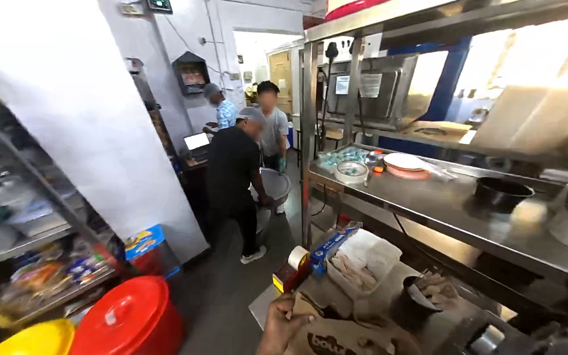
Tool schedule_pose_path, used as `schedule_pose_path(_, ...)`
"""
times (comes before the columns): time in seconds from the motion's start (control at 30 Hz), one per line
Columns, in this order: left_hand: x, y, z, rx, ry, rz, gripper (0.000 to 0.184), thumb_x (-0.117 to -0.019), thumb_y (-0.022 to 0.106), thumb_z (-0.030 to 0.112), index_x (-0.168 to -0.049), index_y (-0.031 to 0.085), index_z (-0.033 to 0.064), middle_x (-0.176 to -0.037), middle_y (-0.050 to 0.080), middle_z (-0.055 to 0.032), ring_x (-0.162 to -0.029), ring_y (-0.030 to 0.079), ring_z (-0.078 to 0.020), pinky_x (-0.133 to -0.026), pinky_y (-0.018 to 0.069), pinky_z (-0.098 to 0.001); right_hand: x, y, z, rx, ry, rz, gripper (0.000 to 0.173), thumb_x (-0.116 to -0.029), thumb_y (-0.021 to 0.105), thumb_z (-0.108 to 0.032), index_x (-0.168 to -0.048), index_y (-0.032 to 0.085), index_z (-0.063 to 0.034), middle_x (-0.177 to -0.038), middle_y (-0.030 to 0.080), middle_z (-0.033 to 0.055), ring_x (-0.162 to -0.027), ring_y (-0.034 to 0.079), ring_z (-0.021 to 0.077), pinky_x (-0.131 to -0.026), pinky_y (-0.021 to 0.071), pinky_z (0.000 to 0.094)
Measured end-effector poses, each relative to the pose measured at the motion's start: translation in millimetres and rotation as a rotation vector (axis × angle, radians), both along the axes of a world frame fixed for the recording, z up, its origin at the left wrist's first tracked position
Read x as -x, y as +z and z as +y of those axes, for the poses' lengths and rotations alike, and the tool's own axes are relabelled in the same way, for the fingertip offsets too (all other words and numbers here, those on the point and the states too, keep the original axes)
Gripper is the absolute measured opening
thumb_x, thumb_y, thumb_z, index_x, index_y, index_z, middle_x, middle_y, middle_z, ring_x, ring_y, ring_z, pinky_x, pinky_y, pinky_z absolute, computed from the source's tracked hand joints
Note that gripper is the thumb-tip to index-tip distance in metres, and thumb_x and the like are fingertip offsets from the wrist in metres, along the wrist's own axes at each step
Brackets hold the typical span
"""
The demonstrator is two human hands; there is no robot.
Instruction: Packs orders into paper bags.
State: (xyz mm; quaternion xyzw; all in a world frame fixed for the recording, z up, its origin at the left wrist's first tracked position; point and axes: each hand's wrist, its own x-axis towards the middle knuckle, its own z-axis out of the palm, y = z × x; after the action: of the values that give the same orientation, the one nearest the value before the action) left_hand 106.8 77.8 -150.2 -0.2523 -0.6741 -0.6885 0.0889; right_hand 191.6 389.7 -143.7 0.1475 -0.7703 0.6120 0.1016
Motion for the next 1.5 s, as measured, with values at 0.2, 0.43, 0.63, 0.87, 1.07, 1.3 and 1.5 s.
schedule_pose_path(0.2,-9,-5,-16,-0.013,-0.008,-0.074,0.013,-0.0804,0.087,0.013,-0.087,0.079,0.0047,-0.098,0.076,-0.0098,-0.096,0.072,-0.0213,-0.09,0.0602,-0.0402,5,-44,-2,-0.112,-0.153,0.157,0.013,-0.0872,0.08,-0.021,-0.081,0.077,-0.0104,-0.092,0.076,0.0013,-0.093,0.07,0.0098,-0.086,0.0601,0.0334)
schedule_pose_path(0.43,-22,3,-13,0.072,0.043,-0.358,0.048,-0.0766,0.085,0.002,-0.116,0.059,0.0081,-0.093,0.072,-0.0066,-0.083,0.071,-0.0184,-0.073,0.0617,-0.0382,-3,-10,-18,-0.122,-0.155,-0.248,0.062,-0.0829,0.084,-0.019,-0.136,0.055,-0.0036,-0.115,0.071,0.0093,-0.102,0.07,0.0167,-0.091,0.0605,0.0405)
schedule_pose_path(0.63,-2,13,-7,0.221,-0.207,-0.208,0.029,-0.087,0.08,0.006,-0.115,0.073,0.0035,-0.112,0.075,-0.0062,-0.1,0.072,-0.0158,-0.092,0.0612,-0.0388,9,-11,-17,-0.095,-0.051,-0.122,0.025,-0.092,0.075,-0.013,-0.116,0.074,-0.007,-0.112,0.073,0.0046,-0.103,0.069,0.0125,-0.095,0.0591,0.0369)
schedule_pose_path(0.87,-19,1,12,0.101,0.136,-0.028,0.013,-0.0922,0.076,0.018,-0.087,0.077,0.0053,-0.09,0.076,-0.0049,-0.082,0.072,-0.014,-0.077,0.062,-0.0355,11,1,-18,-0.016,-0.324,-0.02,0.03,-0.1041,0.059,-0.029,-0.082,0.068,-0.01,-0.066,0.06,-0.0063,-0.057,0.054,-0.0007,-0.054,0.0478,0.0192)
schedule_pose_path(1.07,-24,-10,-6,0.196,-0.142,-0.251,0.02,-0.094,0.071,0.008,-0.112,0.07,0.0004,-0.103,0.075,-0.0075,-0.092,0.073,-0.0151,-0.088,0.062,-0.0379,17,-16,-5,-0.144,0.012,-0.162,0.03,-0.097,0.071,-0.021,-0.122,0.067,-0.0056,-0.113,0.071,0.0057,-0.105,0.068,0.013,-0.097,0.0569,0.0384)
schedule_pose_path(1.3,-25,-6,-4,0.333,-0.102,-0.233,0.017,-0.091,0.076,0.013,-0.104,0.075,0.003,-0.107,0.073,-0.0107,-0.101,0.069,-0.0193,-0.094,0.0575,-0.0431,22,-20,-7,-0.135,-0.046,-0.127,0.021,-0.096,0.071,-0.019,-0.113,0.072,-0.0066,-0.116,0.069,0.0078,-0.108,0.066,0.016,-0.096,0.0566,0.04)
schedule_pose_path(1.5,-25,-7,-2,0.234,-0.062,-0.121,0.016,-0.0941,0.073,0.014,-0.102,0.076,0.0002,-0.106,0.074,-0.0113,-0.101,0.07,-0.0173,-0.096,0.0577,-0.0405,8,-12,-8,-0.078,-0.104,-0.022,0.015,-0.0909,0.076,-0.016,-0.105,0.076,-0.0091,-0.105,0.075,0.0014,-0.095,0.071,0.0101,-0.087,0.0612,0.034)
